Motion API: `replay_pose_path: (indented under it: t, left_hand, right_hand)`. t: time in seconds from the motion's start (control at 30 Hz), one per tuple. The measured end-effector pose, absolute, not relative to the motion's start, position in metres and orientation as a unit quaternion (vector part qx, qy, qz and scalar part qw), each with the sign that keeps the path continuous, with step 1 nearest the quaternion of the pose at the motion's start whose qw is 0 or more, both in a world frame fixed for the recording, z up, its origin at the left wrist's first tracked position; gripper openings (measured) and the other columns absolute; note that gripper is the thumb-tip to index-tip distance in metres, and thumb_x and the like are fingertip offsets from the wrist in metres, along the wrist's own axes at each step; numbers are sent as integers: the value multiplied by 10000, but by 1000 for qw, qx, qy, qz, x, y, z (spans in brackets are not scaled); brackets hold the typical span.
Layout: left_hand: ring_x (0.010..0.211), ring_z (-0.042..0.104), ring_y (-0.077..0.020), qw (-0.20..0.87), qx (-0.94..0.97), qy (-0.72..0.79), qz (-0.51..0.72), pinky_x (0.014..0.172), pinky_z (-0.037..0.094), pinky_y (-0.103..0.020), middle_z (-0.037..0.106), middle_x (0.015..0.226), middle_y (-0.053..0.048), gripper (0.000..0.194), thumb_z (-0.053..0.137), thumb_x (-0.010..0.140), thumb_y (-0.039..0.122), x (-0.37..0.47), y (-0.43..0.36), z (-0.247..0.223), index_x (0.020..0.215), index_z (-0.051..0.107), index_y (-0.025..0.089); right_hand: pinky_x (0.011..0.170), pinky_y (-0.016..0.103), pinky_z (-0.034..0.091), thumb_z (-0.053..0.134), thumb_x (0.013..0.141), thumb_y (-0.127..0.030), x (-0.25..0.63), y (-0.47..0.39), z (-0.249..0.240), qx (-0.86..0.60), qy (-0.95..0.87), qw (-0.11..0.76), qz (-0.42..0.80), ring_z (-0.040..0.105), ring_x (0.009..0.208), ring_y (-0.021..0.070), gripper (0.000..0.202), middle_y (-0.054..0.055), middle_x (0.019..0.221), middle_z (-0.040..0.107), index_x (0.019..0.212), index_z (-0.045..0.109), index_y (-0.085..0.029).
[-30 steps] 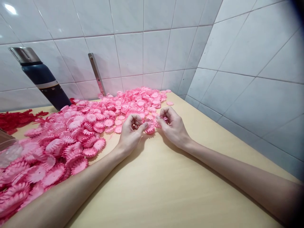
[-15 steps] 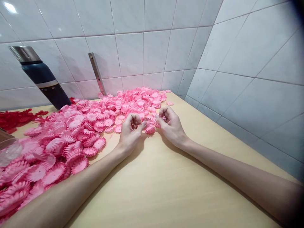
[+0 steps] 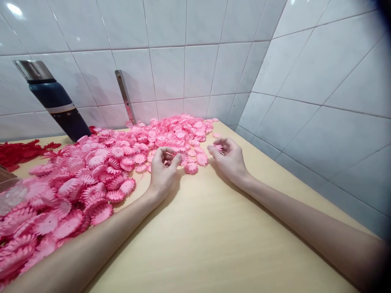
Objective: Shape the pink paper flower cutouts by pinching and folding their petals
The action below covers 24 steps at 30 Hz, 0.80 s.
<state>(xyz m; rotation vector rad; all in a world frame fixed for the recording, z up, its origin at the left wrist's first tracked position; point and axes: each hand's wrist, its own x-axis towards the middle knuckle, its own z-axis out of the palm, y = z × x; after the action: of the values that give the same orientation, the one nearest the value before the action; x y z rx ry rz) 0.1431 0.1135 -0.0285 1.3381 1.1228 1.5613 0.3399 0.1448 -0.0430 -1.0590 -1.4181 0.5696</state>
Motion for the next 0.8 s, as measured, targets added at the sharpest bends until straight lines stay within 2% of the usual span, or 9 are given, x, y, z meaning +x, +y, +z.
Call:
replay_pose_path:
  t: [0.1, 0.2, 0.27, 0.37, 0.57, 0.8]
  left_hand:
    - [745, 557, -123, 388, 543, 428, 609, 621, 431, -219, 565, 792, -1, 229, 688, 737, 260, 145, 112, -28, 876, 523, 184]
    - [765, 566, -130, 390, 538, 438, 606, 636, 438, -230, 601, 843, -26, 227, 689, 741, 268, 144, 112, -28, 885, 539, 176]
    - [769, 572, -133, 394, 536, 442, 601, 645, 441, -235, 609, 849, -31, 236, 694, 738, 271, 143, 113, -28, 896, 547, 173]
    - [766, 578, -132, 400, 537, 443, 596, 658, 444, -238, 612, 836, -24, 242, 703, 731, 276, 143, 113, -28, 894, 555, 175]
    - [769, 581, -128, 411, 543, 435, 589, 675, 447, -240, 616, 838, -21, 235, 704, 732, 272, 143, 112, -27, 890, 561, 173]
    - [770, 586, -126, 424, 541, 428, 587, 672, 451, -234, 608, 834, -13, 227, 704, 724, 251, 145, 110, -24, 885, 564, 171]
  right_hand:
    - [606, 285, 494, 753, 685, -312, 332, 137, -40, -449, -596, 598, 293, 586, 641, 148, 230, 31, 732, 633, 820, 654, -155]
    - [664, 321, 534, 750, 699, -347, 329, 133, -38, -456, -581, 595, 315, 645, 715, 183, 280, 76, 820, 695, 879, 700, -138]
    - [648, 322, 543, 760, 690, -359, 331, 134, -37, -461, -573, 591, 331, 656, 711, 189, 306, 79, 814, 701, 890, 697, -136]
    - [583, 304, 537, 805, 636, -378, 333, 135, -36, -464, -555, 590, 357, 645, 625, 179, 352, 42, 682, 679, 855, 650, -151]
    - [375, 205, 386, 838, 586, -425, 333, 132, -33, -478, -519, 615, 353, 484, 394, 96, 438, -71, 462, 522, 768, 506, -204]
    - [286, 216, 235, 771, 652, -517, 330, 128, -30, -477, -556, 600, 322, 361, 319, 63, 424, -53, 440, 436, 578, 515, -187]
